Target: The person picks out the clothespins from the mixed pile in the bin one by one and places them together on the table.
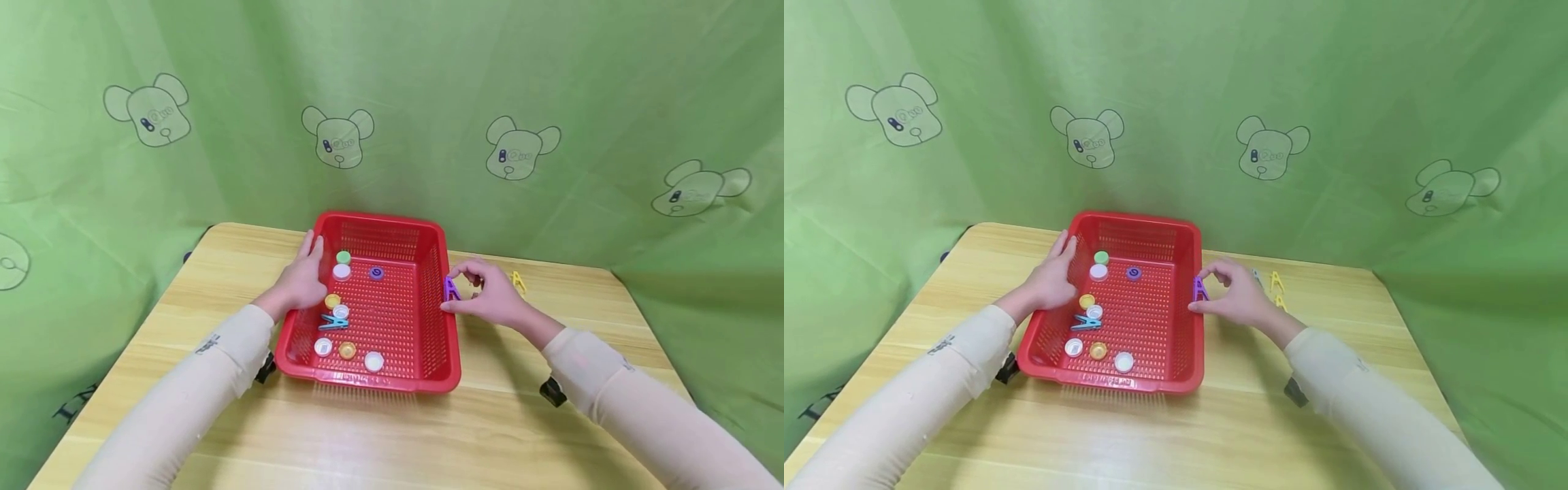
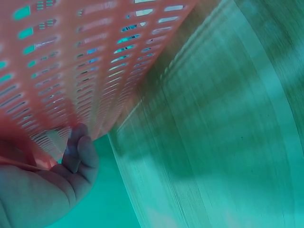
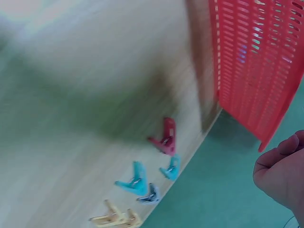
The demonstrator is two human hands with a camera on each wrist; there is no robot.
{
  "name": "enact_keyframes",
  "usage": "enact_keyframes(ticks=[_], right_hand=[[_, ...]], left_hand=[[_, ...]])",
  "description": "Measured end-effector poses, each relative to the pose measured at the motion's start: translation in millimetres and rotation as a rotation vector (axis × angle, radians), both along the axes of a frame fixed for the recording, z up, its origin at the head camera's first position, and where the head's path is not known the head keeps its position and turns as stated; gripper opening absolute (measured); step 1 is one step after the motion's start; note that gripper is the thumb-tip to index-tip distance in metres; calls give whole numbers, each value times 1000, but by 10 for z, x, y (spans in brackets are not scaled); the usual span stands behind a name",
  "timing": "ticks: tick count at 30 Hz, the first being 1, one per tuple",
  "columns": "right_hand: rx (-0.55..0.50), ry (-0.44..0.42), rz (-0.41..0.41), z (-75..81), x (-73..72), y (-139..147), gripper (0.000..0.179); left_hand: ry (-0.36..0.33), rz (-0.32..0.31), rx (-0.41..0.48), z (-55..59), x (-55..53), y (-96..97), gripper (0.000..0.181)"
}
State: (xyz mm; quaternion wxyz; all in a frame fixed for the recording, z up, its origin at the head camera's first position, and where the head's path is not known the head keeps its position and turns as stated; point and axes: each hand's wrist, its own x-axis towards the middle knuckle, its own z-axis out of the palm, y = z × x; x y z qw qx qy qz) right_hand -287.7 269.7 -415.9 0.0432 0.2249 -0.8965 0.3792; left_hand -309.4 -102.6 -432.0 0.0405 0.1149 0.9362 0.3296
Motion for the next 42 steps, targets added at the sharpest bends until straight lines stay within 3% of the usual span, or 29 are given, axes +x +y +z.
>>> enact_keyframes(ticks=[5,8,11,15,29,42], right_hand=[[-45,-5,-1,-79,59,112,43],[-68,9,-9,5,173,96,40],[-60,12,-32,-37,196,148,40],[-45,-8,-66,-220,134,294,42],[-43,-66,-127,-446,215,459,45],[104,-114,-220,-690,353,586,47]], left_hand=[[-1,-1,4,-14,-11,-8,101],[3,-2,8,-17,-13,-11,100],[11,-5,11,-17,-12,-15,100],[10,-4,22,-22,-12,-20,97],[20,-7,33,-34,-32,-37,95],[32,-15,53,-56,-21,-44,96]])
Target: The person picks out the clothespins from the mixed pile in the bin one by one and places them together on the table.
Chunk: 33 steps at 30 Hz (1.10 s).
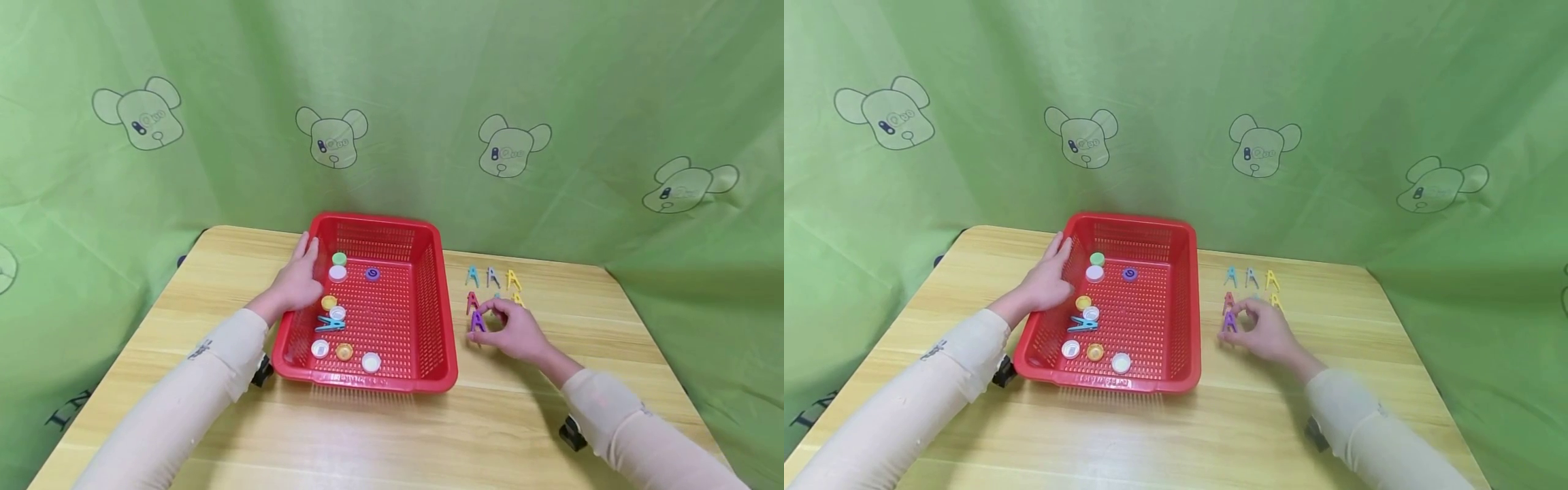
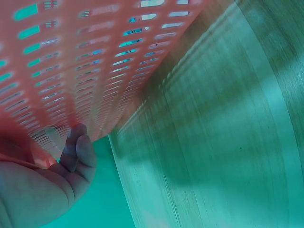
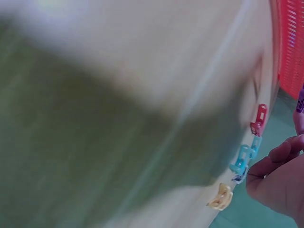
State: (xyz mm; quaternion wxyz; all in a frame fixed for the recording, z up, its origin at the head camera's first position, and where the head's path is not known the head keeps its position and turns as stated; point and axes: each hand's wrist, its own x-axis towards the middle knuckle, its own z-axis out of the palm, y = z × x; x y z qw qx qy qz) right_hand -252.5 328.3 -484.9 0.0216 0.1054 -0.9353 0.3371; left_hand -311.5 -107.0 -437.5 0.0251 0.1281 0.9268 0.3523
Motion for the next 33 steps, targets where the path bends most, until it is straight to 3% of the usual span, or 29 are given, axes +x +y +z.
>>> enact_keyframes(ticks=[10,18,33], right_hand=[[51,8,-11,-183,80,4,51],[67,29,-20,-213,134,-33,51],[100,7,-29,-273,85,-1,51]], left_hand=[[4,-1,25,-3,10,-3,97],[6,1,24,-13,6,4,99],[-21,30,46,37,-2,10,104]])
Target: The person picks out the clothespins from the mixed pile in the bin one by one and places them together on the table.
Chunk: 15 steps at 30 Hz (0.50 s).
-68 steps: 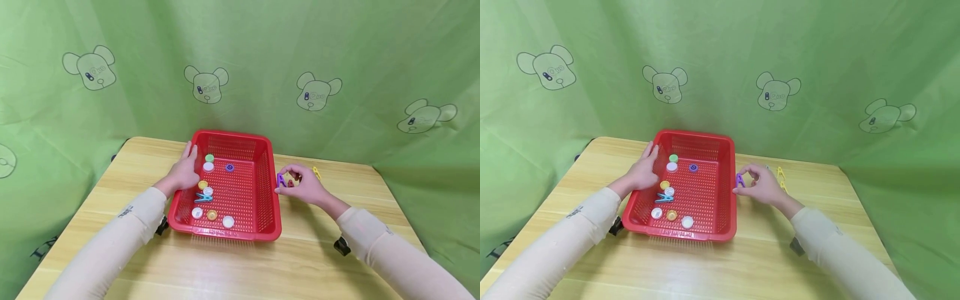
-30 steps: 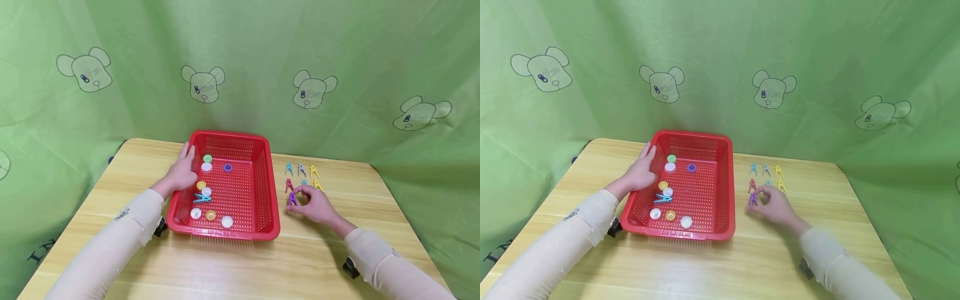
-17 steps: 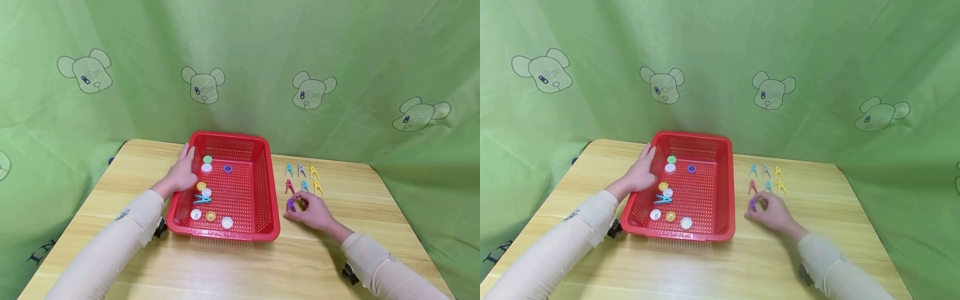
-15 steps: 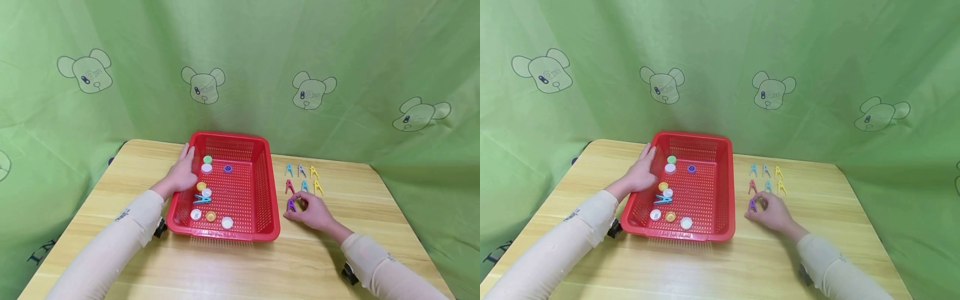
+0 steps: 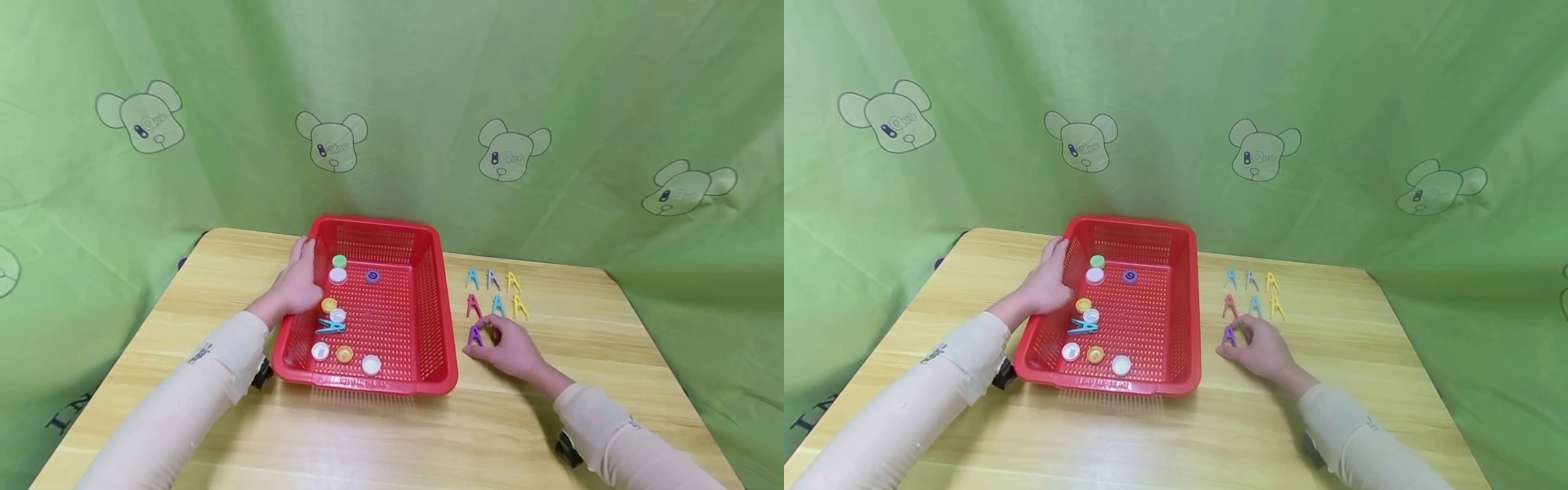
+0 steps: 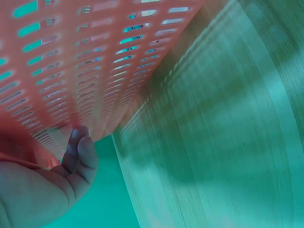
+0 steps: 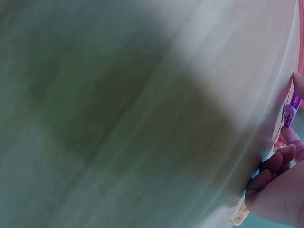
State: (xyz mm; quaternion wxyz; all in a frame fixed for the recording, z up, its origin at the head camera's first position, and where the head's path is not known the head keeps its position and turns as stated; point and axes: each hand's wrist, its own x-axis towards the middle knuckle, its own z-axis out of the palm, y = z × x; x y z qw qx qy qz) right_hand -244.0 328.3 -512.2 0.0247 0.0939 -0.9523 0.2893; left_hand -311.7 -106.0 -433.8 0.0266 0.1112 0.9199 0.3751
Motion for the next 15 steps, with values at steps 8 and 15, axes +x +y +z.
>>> enact_keyframes(ticks=[8,15], right_hand=[[-6,-16,-13,4,-1,-4,54],[-4,-27,-28,29,-32,1,58]], left_hand=[[-5,2,-2,-7,0,4,104],[5,4,-4,2,-14,2,103]])
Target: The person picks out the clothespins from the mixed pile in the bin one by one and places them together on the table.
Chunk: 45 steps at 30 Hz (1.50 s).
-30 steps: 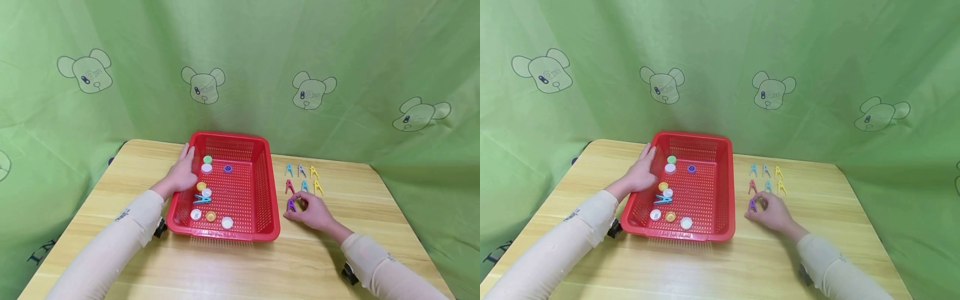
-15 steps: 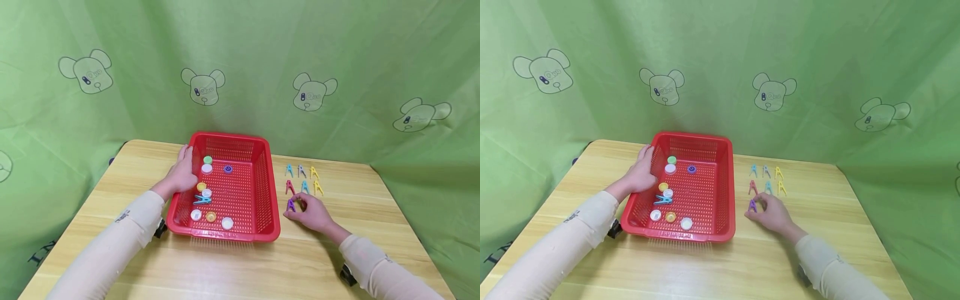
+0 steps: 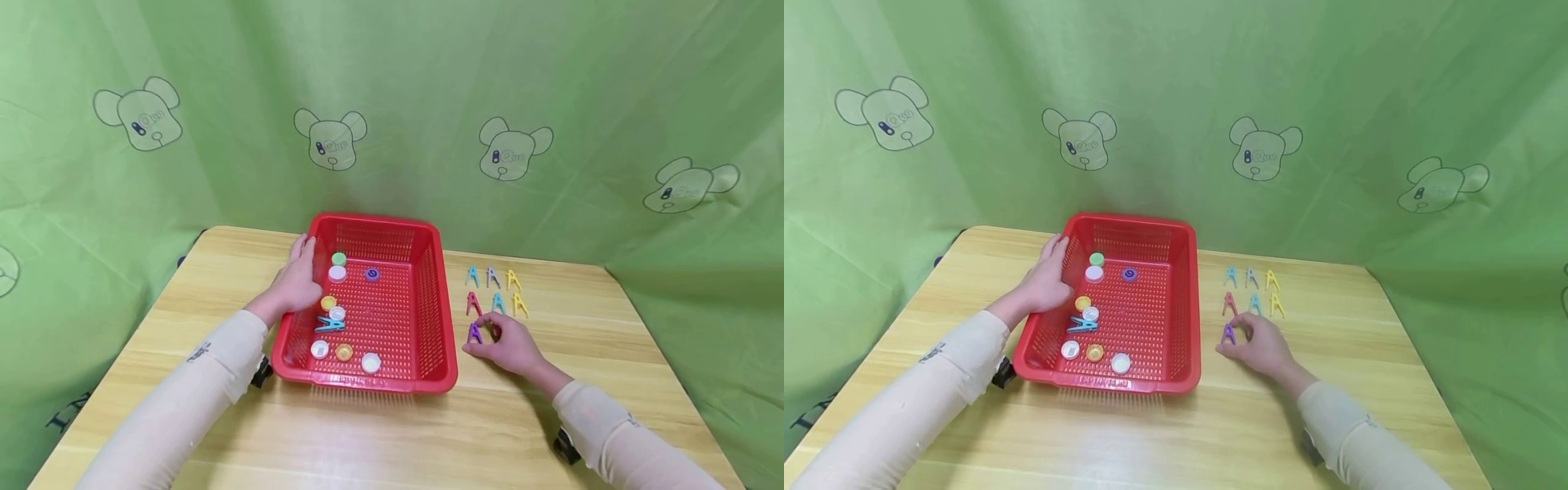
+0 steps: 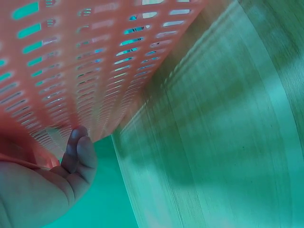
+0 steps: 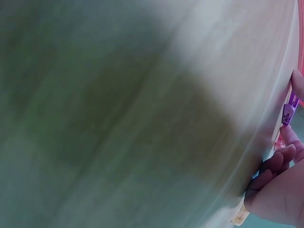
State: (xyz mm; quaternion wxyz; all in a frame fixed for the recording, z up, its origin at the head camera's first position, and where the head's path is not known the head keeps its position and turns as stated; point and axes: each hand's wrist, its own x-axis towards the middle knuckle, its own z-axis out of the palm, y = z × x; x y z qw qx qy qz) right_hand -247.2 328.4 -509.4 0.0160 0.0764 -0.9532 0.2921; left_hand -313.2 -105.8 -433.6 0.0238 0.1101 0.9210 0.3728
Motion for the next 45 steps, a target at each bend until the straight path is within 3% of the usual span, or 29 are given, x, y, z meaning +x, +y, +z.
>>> enact_keyframes(ticks=[9,16,33,45], right_hand=[[-5,-7,18,50,14,4,64],[-31,-16,24,282,-16,-23,64],[-53,173,81,798,-138,-255,50],[-107,238,111,1066,-163,-453,43]], left_hand=[[-9,0,13,-3,-1,-1,103],[-16,5,23,-7,1,-2,103],[-27,6,49,8,20,-10,95],[-25,1,38,20,20,4,85]])
